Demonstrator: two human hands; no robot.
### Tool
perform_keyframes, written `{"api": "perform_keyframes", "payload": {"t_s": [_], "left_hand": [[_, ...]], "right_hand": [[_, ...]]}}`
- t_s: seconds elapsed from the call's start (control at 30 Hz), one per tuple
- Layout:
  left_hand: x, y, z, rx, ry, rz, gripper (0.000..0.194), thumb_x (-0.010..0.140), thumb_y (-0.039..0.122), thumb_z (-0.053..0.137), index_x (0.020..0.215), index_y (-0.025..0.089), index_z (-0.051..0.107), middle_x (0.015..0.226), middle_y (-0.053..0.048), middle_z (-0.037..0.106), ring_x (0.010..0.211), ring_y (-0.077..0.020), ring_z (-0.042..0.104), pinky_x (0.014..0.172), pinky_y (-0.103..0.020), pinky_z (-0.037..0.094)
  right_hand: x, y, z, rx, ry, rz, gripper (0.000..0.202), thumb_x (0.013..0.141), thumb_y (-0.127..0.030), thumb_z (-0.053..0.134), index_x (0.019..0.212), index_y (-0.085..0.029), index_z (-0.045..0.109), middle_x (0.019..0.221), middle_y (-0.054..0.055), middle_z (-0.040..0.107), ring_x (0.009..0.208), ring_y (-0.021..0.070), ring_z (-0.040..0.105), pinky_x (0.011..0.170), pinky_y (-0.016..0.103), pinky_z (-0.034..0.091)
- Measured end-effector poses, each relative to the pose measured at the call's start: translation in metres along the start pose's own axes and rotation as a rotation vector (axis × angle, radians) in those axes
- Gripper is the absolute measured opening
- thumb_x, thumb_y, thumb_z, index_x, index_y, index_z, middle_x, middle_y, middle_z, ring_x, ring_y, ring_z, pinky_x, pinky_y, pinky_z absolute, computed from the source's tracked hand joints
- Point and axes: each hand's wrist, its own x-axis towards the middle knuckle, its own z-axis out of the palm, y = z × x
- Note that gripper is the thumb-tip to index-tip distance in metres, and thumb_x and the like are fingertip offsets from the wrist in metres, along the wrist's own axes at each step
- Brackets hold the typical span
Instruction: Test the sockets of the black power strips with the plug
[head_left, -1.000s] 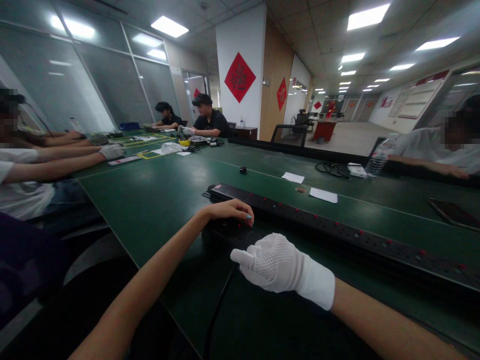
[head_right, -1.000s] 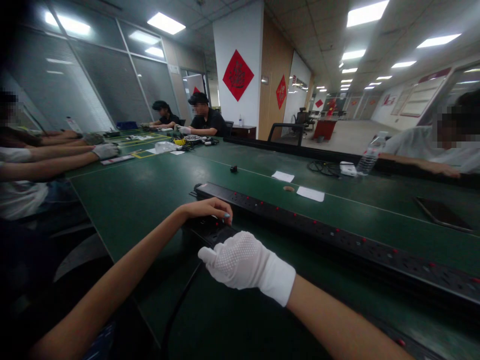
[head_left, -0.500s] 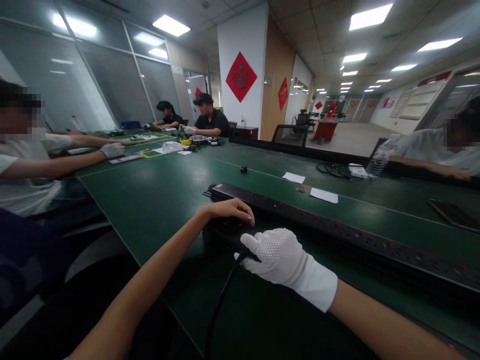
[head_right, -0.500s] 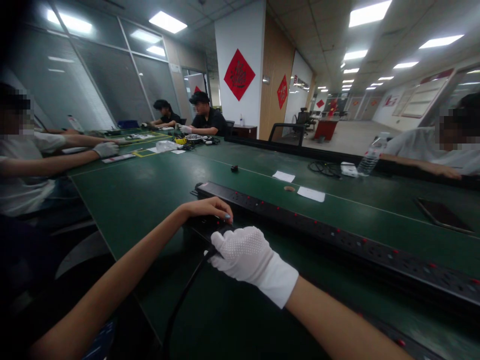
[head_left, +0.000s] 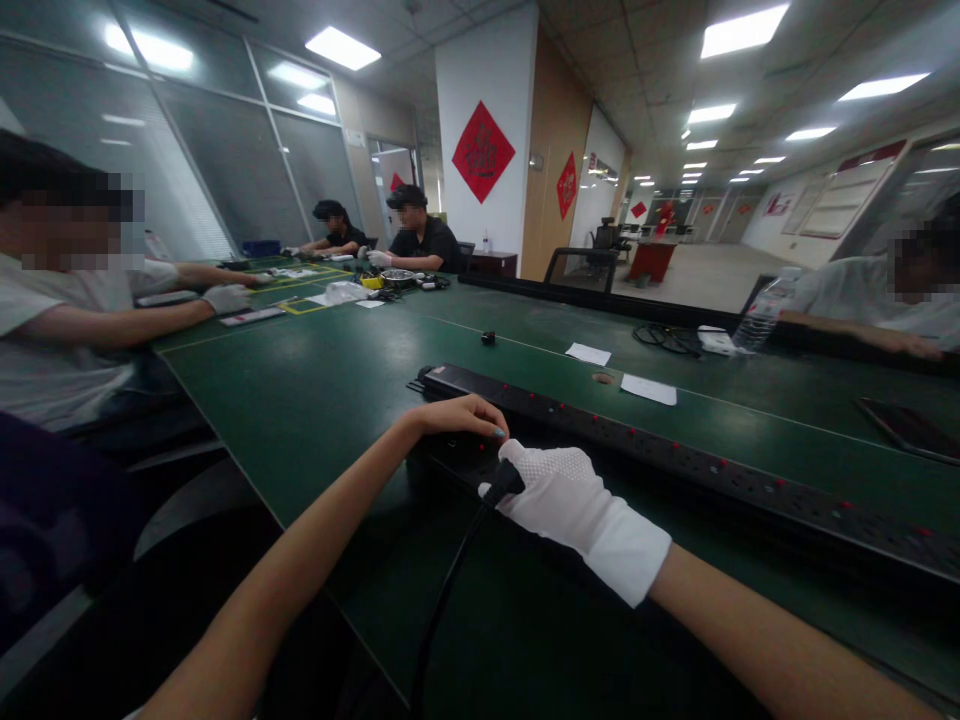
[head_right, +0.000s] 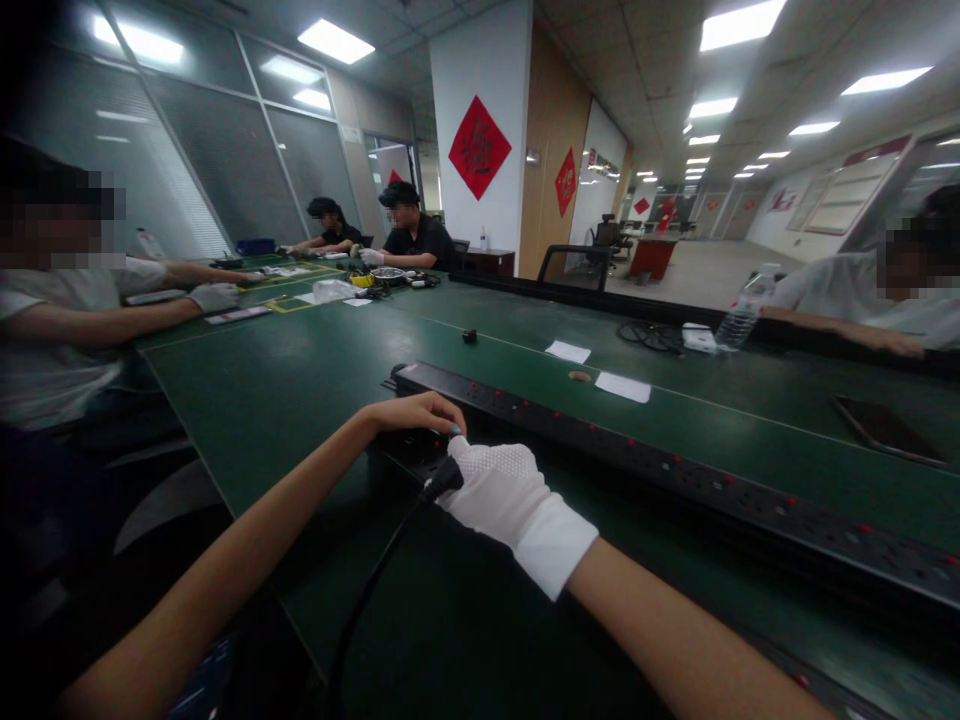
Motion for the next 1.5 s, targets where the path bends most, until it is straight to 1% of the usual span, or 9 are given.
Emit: {"api": "perform_keyframes", "payload": {"t_s": [0.23, 0.4, 0.53, 0.67, 0.87, 1.03, 1.23, 1.37, 1.5], "left_hand": [[0.0, 0.002, 0.0, 0.012, -0.001, 0.007, 0.016, 0.078, 0.024, 0.06, 0.092, 0.017, 0.065, 0.09, -0.001, 0.065, 0.082, -0.0101, 0.058, 0.076, -0.021, 0.04], [0.0, 0.002, 0.0, 0.01, -0.013, 0.015, 0.016, 0.079, 0.024, 0.059, 0.091, 0.018, 0.065, 0.092, -0.001, 0.065, 0.083, -0.0106, 0.058, 0.076, -0.021, 0.04], [0.0, 0.0, 0.0, 0.006, -0.024, 0.018, 0.016, 0.079, 0.025, 0.059, 0.092, 0.017, 0.065, 0.093, -0.002, 0.065, 0.086, -0.0118, 0.058, 0.079, -0.023, 0.04], [0.001, -0.002, -0.002, 0.006, -0.025, 0.013, 0.018, 0.081, 0.027, 0.057, 0.094, 0.017, 0.064, 0.094, -0.003, 0.064, 0.087, -0.0122, 0.058, 0.081, -0.024, 0.04], [0.002, -0.003, -0.002, 0.014, -0.001, 0.016, 0.018, 0.08, 0.027, 0.058, 0.092, 0.016, 0.065, 0.092, -0.003, 0.064, 0.086, -0.0123, 0.057, 0.081, -0.024, 0.04], [0.002, -0.003, -0.001, -0.001, 0.021, 0.021, 0.016, 0.078, 0.025, 0.059, 0.09, 0.016, 0.065, 0.089, -0.002, 0.065, 0.083, -0.0115, 0.058, 0.077, -0.023, 0.04], [0.001, -0.002, 0.0, -0.025, 0.034, 0.03, 0.016, 0.079, 0.025, 0.058, 0.089, 0.015, 0.066, 0.089, -0.002, 0.066, 0.083, -0.0112, 0.059, 0.077, -0.023, 0.041], [0.001, -0.003, -0.001, -0.048, 0.024, 0.034, 0.017, 0.079, 0.027, 0.058, 0.09, 0.015, 0.065, 0.09, -0.003, 0.066, 0.083, -0.0115, 0.059, 0.077, -0.023, 0.041], [0.002, -0.004, -0.001, -0.065, 0.012, 0.036, 0.02, 0.08, 0.03, 0.057, 0.09, 0.015, 0.065, 0.088, -0.004, 0.066, 0.081, -0.0119, 0.06, 0.076, -0.024, 0.042]], "right_hand": [[0.0, -0.004, -0.007, 0.019, -0.034, 0.022, 0.034, 0.083, -0.047, 0.042, 0.098, -0.021, 0.058, 0.079, 0.004, 0.066, 0.062, 0.0142, 0.059, 0.056, 0.025, 0.037], [-0.001, -0.002, -0.006, 0.037, -0.017, -0.001, 0.036, 0.084, -0.049, 0.041, 0.101, -0.022, 0.057, 0.08, 0.003, 0.065, 0.064, 0.0133, 0.058, 0.057, 0.024, 0.037], [-0.003, -0.002, -0.007, -0.055, 0.029, -0.049, 0.047, 0.084, -0.056, 0.035, 0.106, -0.02, 0.056, 0.079, 0.005, 0.064, 0.063, 0.0154, 0.057, 0.055, 0.026, 0.034], [-0.003, -0.008, -0.014, -0.191, 0.065, -0.123, 0.051, 0.084, -0.06, 0.031, 0.096, -0.019, 0.058, 0.077, 0.007, 0.063, 0.064, 0.0194, 0.057, 0.054, 0.029, 0.031], [0.002, -0.008, -0.008, -0.142, 0.005, -0.023, 0.037, 0.089, -0.048, 0.032, 0.102, -0.022, 0.055, 0.076, 0.004, 0.064, 0.06, 0.0154, 0.057, 0.052, 0.026, 0.032], [0.006, 0.0, 0.006, 0.017, 0.077, 0.086, 0.033, 0.086, -0.047, 0.038, 0.096, -0.022, 0.059, 0.07, 0.002, 0.065, 0.058, 0.0121, 0.057, 0.053, 0.023, 0.033], [0.005, 0.002, 0.007, 0.037, 0.088, 0.063, 0.036, 0.088, -0.048, 0.033, 0.089, -0.022, 0.058, 0.067, 0.001, 0.064, 0.057, 0.012, 0.057, 0.052, 0.022, 0.032], [0.004, 0.001, 0.006, -0.005, 0.122, 0.057, 0.039, 0.088, -0.051, 0.032, 0.086, -0.021, 0.058, 0.065, 0.001, 0.063, 0.055, 0.012, 0.057, 0.05, 0.022, 0.031], [0.003, 0.001, 0.006, -0.038, 0.174, 0.065, 0.037, 0.088, -0.048, 0.035, 0.08, -0.018, 0.056, 0.057, 0.001, 0.06, 0.048, 0.0112, 0.055, 0.045, 0.021, 0.027]]}}
